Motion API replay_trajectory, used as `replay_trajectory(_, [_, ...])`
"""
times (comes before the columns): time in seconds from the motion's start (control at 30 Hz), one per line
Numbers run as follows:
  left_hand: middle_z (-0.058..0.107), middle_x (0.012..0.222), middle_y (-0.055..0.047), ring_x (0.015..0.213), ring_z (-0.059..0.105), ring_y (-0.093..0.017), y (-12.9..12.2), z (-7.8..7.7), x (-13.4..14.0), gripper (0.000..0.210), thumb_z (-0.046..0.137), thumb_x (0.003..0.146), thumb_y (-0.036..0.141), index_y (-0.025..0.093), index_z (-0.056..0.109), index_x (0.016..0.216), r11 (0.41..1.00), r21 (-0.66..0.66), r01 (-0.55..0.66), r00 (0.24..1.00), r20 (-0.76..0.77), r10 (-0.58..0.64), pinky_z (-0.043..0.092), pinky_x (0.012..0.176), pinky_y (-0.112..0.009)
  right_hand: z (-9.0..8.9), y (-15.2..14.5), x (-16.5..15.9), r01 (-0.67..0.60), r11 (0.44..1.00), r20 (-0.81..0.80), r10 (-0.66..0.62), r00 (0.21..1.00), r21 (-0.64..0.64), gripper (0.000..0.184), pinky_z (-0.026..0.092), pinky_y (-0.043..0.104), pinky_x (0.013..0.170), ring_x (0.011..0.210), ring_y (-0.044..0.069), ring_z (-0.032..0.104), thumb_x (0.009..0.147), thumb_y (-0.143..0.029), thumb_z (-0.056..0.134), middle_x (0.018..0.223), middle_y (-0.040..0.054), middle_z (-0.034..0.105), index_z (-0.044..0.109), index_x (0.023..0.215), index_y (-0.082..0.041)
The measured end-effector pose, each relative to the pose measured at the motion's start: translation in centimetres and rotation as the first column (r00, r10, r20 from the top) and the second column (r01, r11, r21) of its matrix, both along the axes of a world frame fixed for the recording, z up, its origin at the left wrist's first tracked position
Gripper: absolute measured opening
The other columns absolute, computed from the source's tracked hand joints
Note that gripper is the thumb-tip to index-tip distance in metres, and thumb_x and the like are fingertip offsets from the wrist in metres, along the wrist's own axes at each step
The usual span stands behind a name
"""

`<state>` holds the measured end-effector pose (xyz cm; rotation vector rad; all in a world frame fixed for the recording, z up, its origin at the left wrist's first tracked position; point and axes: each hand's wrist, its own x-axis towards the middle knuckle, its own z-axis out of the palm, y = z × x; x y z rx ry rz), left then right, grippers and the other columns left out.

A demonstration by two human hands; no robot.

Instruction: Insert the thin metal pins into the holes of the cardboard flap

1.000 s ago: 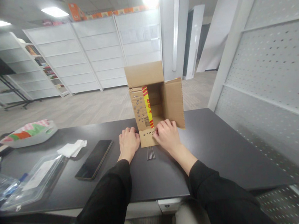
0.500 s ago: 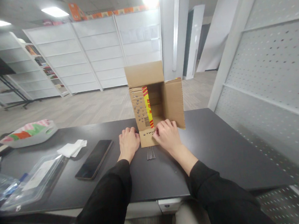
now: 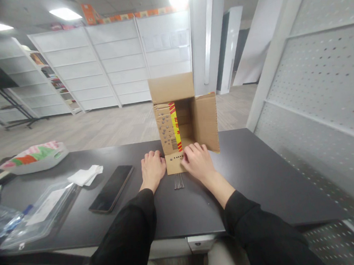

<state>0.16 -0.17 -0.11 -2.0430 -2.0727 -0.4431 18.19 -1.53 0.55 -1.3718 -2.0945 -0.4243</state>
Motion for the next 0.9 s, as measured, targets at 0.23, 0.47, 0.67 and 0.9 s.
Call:
replay_trajectory(0.23, [0.060, 0.107, -0.014, 0.106, 0.052, -0.028, 0.01, 0.02, 0.01, 0.027, 0.038, 0.091, 0.022, 0.016, 0.062, 0.103, 1.000, 0.000, 0.014, 1.000, 0.026, -0.014, 0.039, 0.087, -0.041, -0.19, 0.04, 0.01, -0.021, 1.000, -0.006, 0.021, 1.000, 0.002, 0.008, 0.029, 0.034, 0.076, 0.087, 0.023, 0.052, 0.082, -0.012, 0.052, 0.086, 0.0058, 0.065, 0.056, 0.083, -0.020])
replay_trajectory(0.47, [0.061, 0.107, -0.013, 0.106, 0.051, -0.028, 0.12, -0.19, -0.06, 0.027, 0.039, 0.091, 0.022, 0.017, 0.062, 0.103, 1.000, 0.006, 0.006, 1.000, 0.010, -0.006, 0.039, 0.087, -0.040, -0.35, 0.28, -0.03, -0.037, 0.999, -0.016, 0.038, 0.999, 0.027, 0.012, 0.031, 0.034, 0.076, 0.087, 0.023, 0.053, 0.081, -0.009, 0.051, 0.087, 0.0054, 0.064, 0.056, 0.084, -0.019])
replay_trajectory(0.67, [0.060, 0.107, -0.013, 0.106, 0.051, -0.027, 0.05, -0.08, -0.03, 0.027, 0.039, 0.091, 0.022, 0.017, 0.062, 0.103, 1.000, -0.010, -0.001, 1.000, 0.021, 0.001, 0.039, 0.087, -0.040, 0.00, 0.05, -0.03, -0.063, 0.996, -0.074, 0.068, 0.995, 0.063, 0.013, 0.032, 0.033, 0.076, 0.086, 0.022, 0.054, 0.082, -0.008, 0.051, 0.087, 0.0047, 0.064, 0.056, 0.084, -0.019])
replay_trajectory(0.9, [0.060, 0.106, -0.013, 0.106, 0.052, -0.028, 0.19, -0.20, -0.10, 0.024, 0.040, 0.091, 0.023, 0.017, 0.061, 0.101, 1.000, 0.006, 0.007, 1.000, 0.027, -0.007, 0.039, 0.087, -0.039, 0.49, -0.41, 0.00, -0.123, 0.978, -0.165, 0.151, 0.975, 0.167, 0.011, 0.035, 0.033, 0.075, 0.084, 0.021, 0.056, 0.084, -0.009, 0.051, 0.085, 0.0043, 0.064, 0.055, 0.085, -0.020])
